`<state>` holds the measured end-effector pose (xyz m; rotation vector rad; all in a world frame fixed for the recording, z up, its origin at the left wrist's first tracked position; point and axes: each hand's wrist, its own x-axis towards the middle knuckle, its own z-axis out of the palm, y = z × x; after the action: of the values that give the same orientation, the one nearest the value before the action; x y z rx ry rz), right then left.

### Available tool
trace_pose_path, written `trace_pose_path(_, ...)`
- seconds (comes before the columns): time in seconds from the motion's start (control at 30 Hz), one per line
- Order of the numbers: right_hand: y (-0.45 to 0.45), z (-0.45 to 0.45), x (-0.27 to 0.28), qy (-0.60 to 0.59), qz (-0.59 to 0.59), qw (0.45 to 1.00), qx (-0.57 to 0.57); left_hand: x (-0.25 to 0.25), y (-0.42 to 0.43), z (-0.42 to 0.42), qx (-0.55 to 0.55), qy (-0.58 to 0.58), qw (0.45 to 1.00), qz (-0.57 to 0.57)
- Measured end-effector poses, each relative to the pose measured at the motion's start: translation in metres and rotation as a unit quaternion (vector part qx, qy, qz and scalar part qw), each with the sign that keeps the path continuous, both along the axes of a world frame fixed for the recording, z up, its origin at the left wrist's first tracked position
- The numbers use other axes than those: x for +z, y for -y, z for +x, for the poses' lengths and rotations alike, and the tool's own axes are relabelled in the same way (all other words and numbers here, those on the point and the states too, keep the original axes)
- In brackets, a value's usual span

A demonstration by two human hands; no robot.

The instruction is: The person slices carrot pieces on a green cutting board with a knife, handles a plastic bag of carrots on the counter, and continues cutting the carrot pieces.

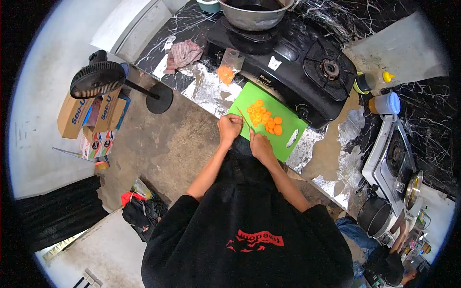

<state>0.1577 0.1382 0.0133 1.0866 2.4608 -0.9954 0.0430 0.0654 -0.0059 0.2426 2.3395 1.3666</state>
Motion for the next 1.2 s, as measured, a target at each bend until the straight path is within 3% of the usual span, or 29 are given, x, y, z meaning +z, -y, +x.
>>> trace_pose_path(0.47,0.006,0.049,0.000,0.001,0.014,1.000,-0.007,-0.004,-0.001,0.001,-0.002,-0.014,1.000,-0.024)
trace_pose_path(0.77,0.007,0.048,-0.014,-0.075,-0.027,0.997,-0.025,-0.009,0.002,-0.001,0.013,0.004,1.000,-0.003)
trace_pose_path(1.2,0.013,0.041,-0.009,-0.055,-0.036,0.997,-0.046,-0.023,0.003,-0.002,0.006,0.009,1.000,0.014)
